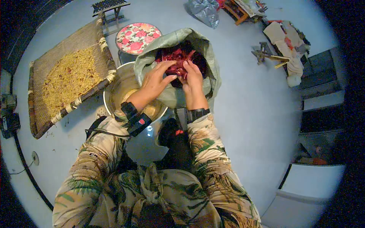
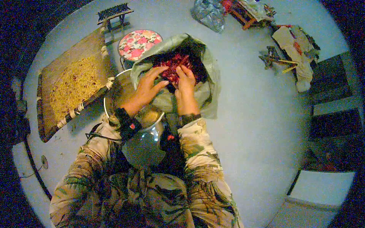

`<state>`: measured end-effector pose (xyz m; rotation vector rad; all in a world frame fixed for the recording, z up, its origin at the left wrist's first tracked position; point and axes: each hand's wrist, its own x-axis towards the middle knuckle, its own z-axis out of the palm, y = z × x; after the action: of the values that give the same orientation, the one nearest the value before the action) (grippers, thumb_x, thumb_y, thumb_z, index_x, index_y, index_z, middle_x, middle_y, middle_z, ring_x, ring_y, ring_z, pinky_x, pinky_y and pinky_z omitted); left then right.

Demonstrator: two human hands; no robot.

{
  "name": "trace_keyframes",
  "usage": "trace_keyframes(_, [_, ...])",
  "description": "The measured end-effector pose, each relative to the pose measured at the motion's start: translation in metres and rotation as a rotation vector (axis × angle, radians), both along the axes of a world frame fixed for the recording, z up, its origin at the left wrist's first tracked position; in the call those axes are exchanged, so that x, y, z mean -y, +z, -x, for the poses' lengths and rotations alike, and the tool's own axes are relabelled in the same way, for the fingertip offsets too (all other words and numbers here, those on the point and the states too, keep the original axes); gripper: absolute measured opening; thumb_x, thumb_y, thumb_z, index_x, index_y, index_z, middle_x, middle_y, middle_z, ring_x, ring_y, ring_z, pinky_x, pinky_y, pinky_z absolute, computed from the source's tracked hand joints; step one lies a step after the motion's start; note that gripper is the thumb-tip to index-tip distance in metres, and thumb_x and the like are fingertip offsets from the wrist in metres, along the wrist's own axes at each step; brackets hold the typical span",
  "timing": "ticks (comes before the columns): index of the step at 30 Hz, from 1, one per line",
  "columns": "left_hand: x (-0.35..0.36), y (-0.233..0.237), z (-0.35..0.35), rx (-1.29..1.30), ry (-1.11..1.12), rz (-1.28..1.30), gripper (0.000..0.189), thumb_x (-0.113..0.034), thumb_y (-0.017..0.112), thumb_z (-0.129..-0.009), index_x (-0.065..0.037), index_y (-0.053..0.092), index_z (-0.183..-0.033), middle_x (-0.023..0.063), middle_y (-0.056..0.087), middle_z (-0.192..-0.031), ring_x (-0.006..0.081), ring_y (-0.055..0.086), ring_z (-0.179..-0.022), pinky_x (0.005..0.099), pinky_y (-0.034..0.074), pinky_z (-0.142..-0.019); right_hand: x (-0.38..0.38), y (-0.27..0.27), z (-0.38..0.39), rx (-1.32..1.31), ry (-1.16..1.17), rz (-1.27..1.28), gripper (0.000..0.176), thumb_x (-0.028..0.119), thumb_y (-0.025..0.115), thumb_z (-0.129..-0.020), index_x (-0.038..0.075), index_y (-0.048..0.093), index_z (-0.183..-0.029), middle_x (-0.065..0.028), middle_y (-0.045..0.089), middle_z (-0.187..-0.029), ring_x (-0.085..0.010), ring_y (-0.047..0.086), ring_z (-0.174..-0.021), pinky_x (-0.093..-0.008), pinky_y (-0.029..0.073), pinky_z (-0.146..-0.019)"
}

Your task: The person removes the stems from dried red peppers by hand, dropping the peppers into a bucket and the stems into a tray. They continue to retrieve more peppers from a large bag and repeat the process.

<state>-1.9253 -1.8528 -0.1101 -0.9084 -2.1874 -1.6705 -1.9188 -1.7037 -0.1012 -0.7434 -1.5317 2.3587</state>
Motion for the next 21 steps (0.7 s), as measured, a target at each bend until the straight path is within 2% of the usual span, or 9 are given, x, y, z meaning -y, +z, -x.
trace_keyframes(3, [-0.005,-0.005,0.009,0.021,0.033,-0.011,0.038,-0.017,0.066,-0.077,-0.007,0.056,-0.113,0.0147,0.056,-0.109,0.0281,0.056,-0.098,0.0353,0.045,-0.084,0.0,-0.005,0.003,-0.007,0.017,0.018,0.026,0.016,0.058,-0.087,0.009,0.054,-0.111,-0.0039,0.061,-0.095,-0.0155,0.059,-0.076,-0.0289,0.051,-0.058])
trace_keyframes(5, [-0.005,-0.004,0.011,0.157,0.05,-0.054,0.032,-0.017,0.066,-0.078,-0.006,0.059,-0.107,0.0106,0.059,-0.099,0.0221,0.058,-0.086,0.0313,0.047,-0.075,0.002,-0.003,0.003,0.002,0.035,0.048,0.023,0.017,0.053,-0.09,0.009,0.054,-0.112,-0.0045,0.062,-0.096,-0.0161,0.061,-0.08,-0.032,0.053,-0.063])
trace_keyframes(9, [-0.006,-0.017,0.033,0.385,0.048,-0.152,0.022,-0.016,0.067,-0.08,-0.003,0.061,-0.098,0.0016,0.06,-0.077,0.0096,0.055,-0.066,0.0232,0.045,-0.06,0.005,0.006,0.0,-0.083,0.081,0.196,0.038,0.01,0.055,-0.086,0.003,0.046,-0.122,-0.0113,0.052,-0.115,-0.0227,0.056,-0.097,-0.0403,0.055,-0.073])
trace_keyframes(12, [-0.005,-0.022,0.043,0.549,-0.092,-0.35,0.021,-0.017,0.067,-0.08,-0.003,0.063,-0.095,0.0019,0.062,-0.078,0.0092,0.056,-0.07,0.0242,0.046,-0.064,0.003,0.009,-0.002,-0.16,0.137,0.223,0.045,0.007,0.054,-0.085,-0.001,0.039,-0.127,-0.0128,0.047,-0.122,-0.0245,0.053,-0.104,-0.0428,0.054,-0.08])
trace_keyframes(13, [-0.004,-0.023,0.047,0.552,-0.1,-0.349,0.02,-0.016,0.067,-0.08,-0.003,0.062,-0.095,0.002,0.061,-0.076,0.0091,0.056,-0.066,0.0229,0.046,-0.061,0.003,0.006,0.0,-0.189,0.14,0.222,0.048,0.006,0.055,-0.085,-0.001,0.037,-0.128,-0.0129,0.045,-0.123,-0.0246,0.053,-0.105,-0.0428,0.054,-0.08])
trace_keyframes(17, [-0.005,-0.028,0.052,0.582,-0.127,-0.439,0.021,-0.015,0.067,-0.08,-0.004,0.062,-0.098,0.0007,0.061,-0.075,0.0089,0.056,-0.066,0.0224,0.046,-0.061,0.004,0.005,0.001,-0.231,0.181,0.202,0.058,-0.002,0.057,-0.079,-0.003,0.032,-0.132,-0.015,0.039,-0.129,-0.0248,0.049,-0.11,-0.0411,0.053,-0.083])
trace_keyframes(21, [-0.002,-0.022,0.047,0.559,-0.156,-0.489,0.021,-0.015,0.067,-0.081,-0.004,0.062,-0.098,0.0002,0.061,-0.075,0.0087,0.056,-0.064,0.0224,0.046,-0.061,0.01,0.006,0.004,-0.151,0.173,0.074,0.058,-0.009,0.059,-0.074,-0.002,0.039,-0.128,-0.0164,0.046,-0.122,-0.0241,0.054,-0.101,-0.0368,0.055,-0.078])
